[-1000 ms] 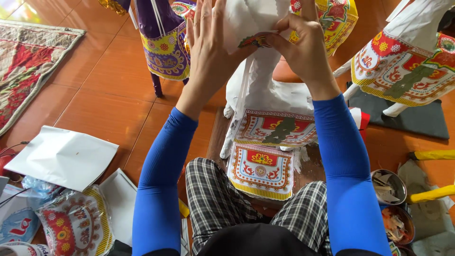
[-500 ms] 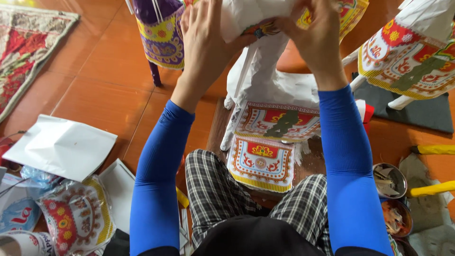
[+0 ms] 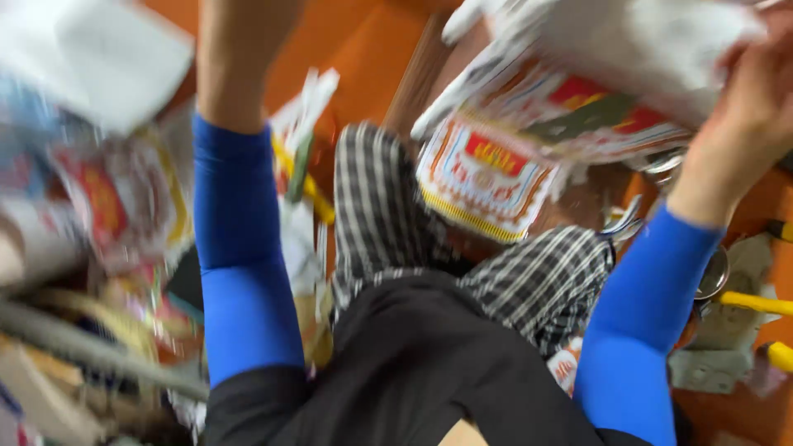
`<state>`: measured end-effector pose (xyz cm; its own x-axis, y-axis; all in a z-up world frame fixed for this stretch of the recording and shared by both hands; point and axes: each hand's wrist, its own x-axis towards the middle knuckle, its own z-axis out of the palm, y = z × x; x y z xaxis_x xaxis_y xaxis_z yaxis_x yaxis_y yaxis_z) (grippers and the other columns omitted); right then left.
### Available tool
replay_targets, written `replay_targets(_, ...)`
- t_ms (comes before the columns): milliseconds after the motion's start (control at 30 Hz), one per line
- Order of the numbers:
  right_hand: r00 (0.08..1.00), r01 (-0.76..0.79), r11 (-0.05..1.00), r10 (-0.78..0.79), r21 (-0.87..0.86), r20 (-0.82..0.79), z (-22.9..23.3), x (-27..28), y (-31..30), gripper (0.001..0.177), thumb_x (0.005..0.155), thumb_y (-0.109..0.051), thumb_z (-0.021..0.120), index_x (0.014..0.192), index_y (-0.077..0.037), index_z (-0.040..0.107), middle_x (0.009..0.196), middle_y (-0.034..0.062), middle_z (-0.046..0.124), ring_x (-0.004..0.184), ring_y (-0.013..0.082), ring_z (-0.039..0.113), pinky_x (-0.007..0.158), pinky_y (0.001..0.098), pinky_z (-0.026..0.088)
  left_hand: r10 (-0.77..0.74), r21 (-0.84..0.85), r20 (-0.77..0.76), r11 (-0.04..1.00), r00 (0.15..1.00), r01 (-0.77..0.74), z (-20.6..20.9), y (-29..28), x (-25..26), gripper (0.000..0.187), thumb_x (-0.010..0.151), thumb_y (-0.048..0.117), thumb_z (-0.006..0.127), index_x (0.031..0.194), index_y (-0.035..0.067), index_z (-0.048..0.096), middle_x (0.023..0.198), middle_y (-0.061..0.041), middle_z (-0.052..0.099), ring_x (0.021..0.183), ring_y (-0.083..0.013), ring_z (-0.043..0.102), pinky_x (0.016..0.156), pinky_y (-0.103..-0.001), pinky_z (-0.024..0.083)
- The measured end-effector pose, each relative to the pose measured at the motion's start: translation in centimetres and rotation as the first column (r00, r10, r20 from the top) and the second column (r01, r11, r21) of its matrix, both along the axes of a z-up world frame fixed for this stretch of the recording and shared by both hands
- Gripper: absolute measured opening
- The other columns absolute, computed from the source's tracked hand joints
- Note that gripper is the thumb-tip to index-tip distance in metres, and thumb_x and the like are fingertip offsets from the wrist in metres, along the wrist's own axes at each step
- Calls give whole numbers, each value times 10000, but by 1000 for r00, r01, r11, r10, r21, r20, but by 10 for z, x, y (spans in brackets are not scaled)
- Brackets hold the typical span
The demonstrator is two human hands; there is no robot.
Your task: Decorating a paper-mache animal figure by applying glue to colorful paper cutouts and sticking them onto the surface.
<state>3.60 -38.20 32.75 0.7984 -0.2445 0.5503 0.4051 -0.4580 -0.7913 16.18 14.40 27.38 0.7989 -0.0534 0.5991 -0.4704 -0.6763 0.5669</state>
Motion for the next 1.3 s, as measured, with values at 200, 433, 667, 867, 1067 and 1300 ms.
replay_targets(200,722,23,1000,-20,-5,-691,-192,-116,-22,59,1109,-52,712,1141,-100,699,896,1,670,701,76,548,661,217,472,270,-46,-181,958,946,-282,-177,147,-120,147,834,19,878,896,58,751,856,-57,800,671,-183,641,646,-329,550)
replay_targets(433,488,214,940,132,265,-863,-279,-177,11,141,1147,-188,642,1106,-72,712,810,-11,644,616,62,551,550,181,457,517,104,-699,757,494,-645,-350,160,-197,364,979,341,819,691,138,726,612,19,696,482,-99,576,473,-277,485)
replay_targets(667,367,-26,982,184,187,-912,-255,-162,55,222,1158,-162,611,1260,-11,737,978,91,732,837,158,672,728,269,524,837,494,-471,511,278,-703,-397,96,-105,853,919,725,771,1368,39,538,1223,-180,621,1128,-380,631,924,-545,550)
replay_targets(867,377,-65,984,179,167,-909,-306,-191,46,252,1171,-219,651,1311,-29,739,987,218,783,814,234,777,698,302,642,776,387,-607,478,172,-789,-376,101,-101,209,917,310,677,977,118,735,1103,-85,655,1095,-374,668,858,-568,601)
replay_targets(1067,357,-119,976,212,181,-910,-307,-178,78,232,1127,-161,681,1296,-25,763,974,244,800,808,268,797,700,354,655,723,-426,-342,450,601,-785,-314,97,-130,114,1024,190,701,1135,211,689,1129,-10,792,1141,-282,765,1061,-437,560)
replay_targets(1300,502,-335,930,313,152,-806,-273,-127,143,181,1036,-156,779,1205,-135,840,1000,172,834,868,255,819,748,391,673,391,-103,387,918,835,-382,-163,43,-138,187,1126,101,594,1088,34,764,1078,-106,805,1058,-361,786,1061,-480,574)
